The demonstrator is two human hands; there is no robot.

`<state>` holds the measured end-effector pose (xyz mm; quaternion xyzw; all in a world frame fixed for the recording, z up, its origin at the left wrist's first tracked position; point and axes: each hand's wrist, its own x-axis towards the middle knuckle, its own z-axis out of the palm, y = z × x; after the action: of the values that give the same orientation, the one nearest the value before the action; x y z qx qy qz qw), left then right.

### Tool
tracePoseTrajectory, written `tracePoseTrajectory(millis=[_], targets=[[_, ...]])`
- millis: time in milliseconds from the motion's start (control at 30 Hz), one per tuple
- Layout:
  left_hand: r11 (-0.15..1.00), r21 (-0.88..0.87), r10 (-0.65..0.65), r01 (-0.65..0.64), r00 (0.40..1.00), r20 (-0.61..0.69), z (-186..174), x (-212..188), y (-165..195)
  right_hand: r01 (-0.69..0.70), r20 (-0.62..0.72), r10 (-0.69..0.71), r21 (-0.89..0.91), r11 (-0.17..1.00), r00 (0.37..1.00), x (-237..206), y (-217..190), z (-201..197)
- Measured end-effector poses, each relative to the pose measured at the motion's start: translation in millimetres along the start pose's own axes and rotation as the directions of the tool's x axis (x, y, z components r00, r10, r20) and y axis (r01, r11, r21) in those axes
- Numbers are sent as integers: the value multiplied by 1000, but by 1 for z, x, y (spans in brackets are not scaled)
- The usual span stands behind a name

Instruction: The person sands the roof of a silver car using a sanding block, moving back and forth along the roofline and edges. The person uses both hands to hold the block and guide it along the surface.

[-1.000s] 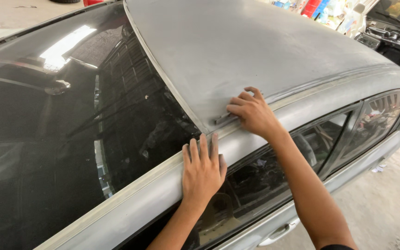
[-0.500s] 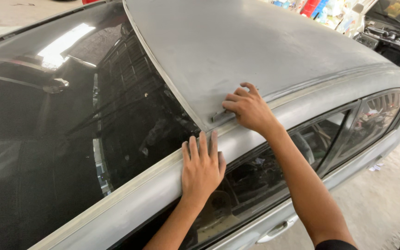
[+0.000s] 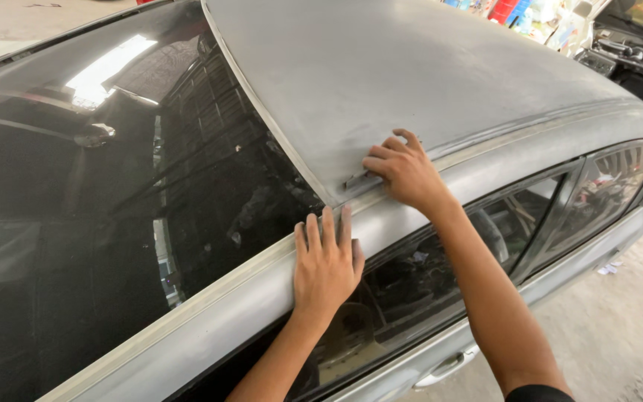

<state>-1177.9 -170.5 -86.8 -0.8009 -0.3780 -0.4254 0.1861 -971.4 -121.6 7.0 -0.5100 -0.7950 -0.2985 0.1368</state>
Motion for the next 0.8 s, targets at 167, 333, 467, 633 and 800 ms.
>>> tracePoseTrajectory(millis=[167, 333, 467, 633, 800], targets=[[1000, -14, -13, 13, 1000, 11, -1, 1, 0, 75, 22, -76, 12, 997, 997, -2, 4, 1], [1000, 4, -9, 9, 1000, 10, 1, 1, 0, 20, -3, -20, 14, 1000, 1000, -10, 4, -4], [1000, 13, -19, 19, 1000, 9, 3, 1, 1, 32, -16, -30, 120, 992, 999, -15, 0, -9], [1000, 22, -21, 21, 1000, 22, 4, 1, 5, 10, -62, -2, 137, 991, 998, -18, -4, -10], [999, 42, -16, 14, 999, 42, 1, 2, 8, 36, -96, -11, 261, 965, 995, -21, -4, -9]])
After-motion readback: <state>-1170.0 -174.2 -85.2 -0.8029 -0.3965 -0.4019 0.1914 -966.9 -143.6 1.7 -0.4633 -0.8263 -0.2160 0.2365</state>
